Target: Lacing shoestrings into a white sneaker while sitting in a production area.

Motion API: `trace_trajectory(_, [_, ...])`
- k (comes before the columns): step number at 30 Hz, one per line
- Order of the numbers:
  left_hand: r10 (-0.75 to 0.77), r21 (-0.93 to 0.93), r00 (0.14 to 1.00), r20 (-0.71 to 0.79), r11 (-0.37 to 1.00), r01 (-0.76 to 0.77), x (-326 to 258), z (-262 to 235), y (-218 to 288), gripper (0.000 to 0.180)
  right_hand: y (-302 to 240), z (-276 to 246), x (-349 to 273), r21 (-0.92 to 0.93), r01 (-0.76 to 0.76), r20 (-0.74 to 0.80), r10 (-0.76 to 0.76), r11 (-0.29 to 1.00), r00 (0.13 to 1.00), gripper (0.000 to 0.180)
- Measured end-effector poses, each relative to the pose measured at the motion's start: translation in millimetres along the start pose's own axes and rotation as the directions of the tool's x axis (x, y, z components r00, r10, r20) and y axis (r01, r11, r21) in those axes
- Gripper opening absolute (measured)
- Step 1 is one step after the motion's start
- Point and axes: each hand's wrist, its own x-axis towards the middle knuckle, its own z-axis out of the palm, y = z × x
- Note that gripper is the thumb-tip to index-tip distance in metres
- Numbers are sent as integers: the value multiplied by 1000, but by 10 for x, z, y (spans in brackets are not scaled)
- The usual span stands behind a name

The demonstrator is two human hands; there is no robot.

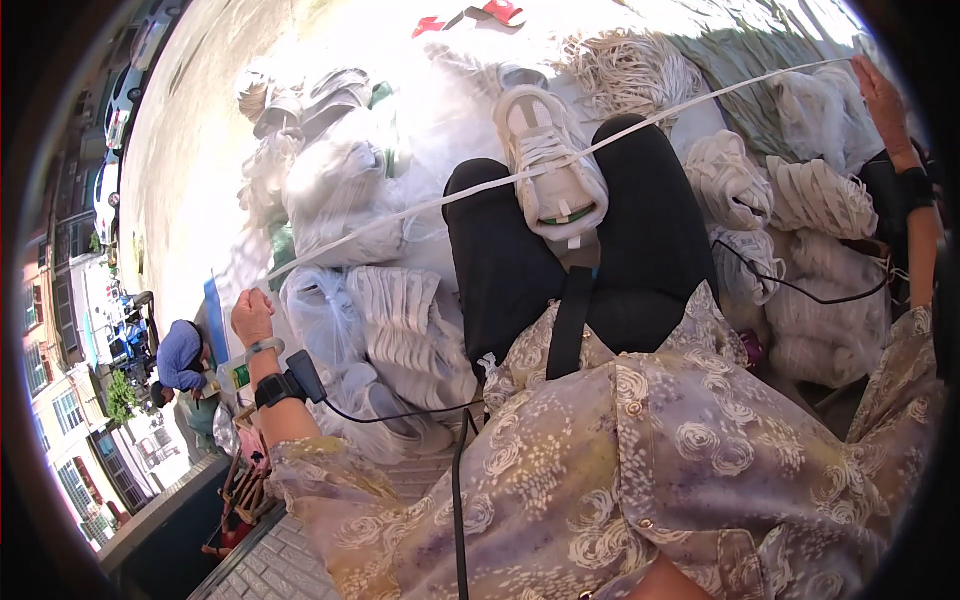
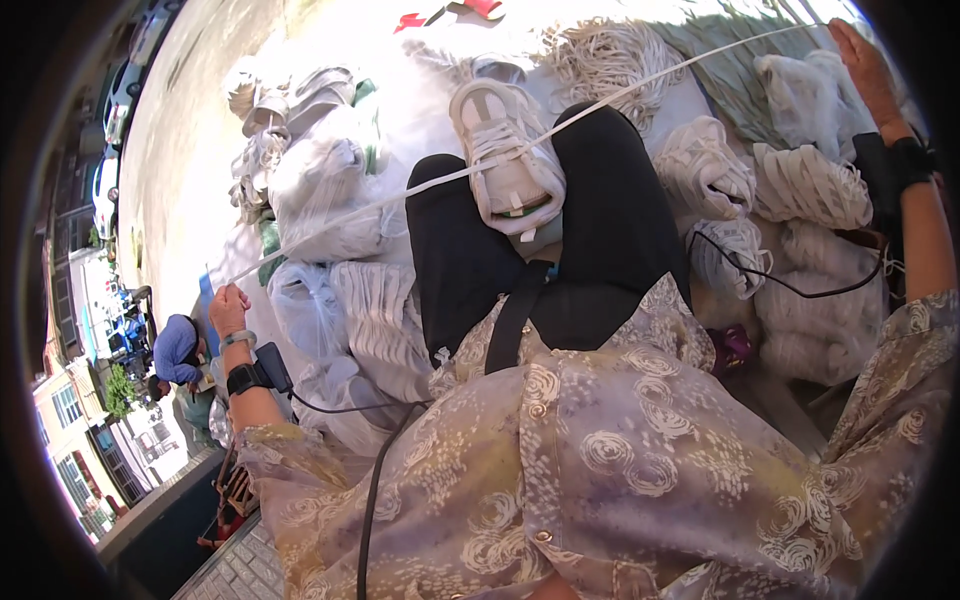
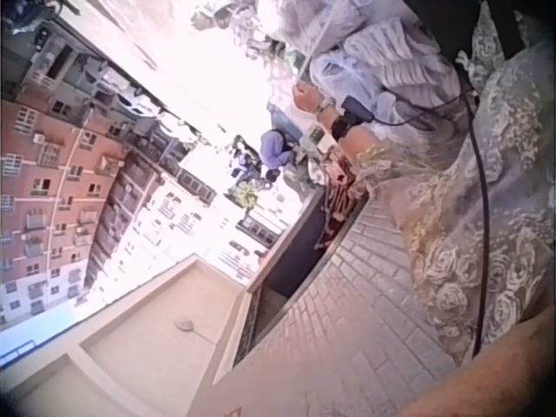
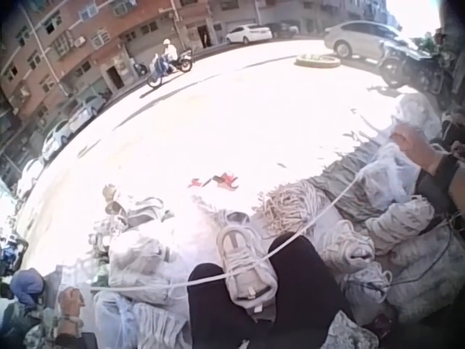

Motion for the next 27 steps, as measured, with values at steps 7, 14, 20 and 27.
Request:
trace_trajectory(7, [-86,-66,458,885,950,305,-1196,1582,1384,27,-2739,740,-1161,412,-829,891,20,379,453,21])
trace_trajectory(14, [136,-256,404,905,931,262,-1376,2448,2288,25,-3609,1371,-1040,683,-719,731,-127,130,671,14])
trace_trajectory(20, [42,-279,671,741,927,250,-1219,2757,2509,25,-3701,1574,-943,653,-754,754,27,75,656,10])
trace_trajectory(27, [106,-503,740,665,795,338,-1373,2675,2514,22,-3678,1648,-1035,720,-689,694,96,-91,713,3])
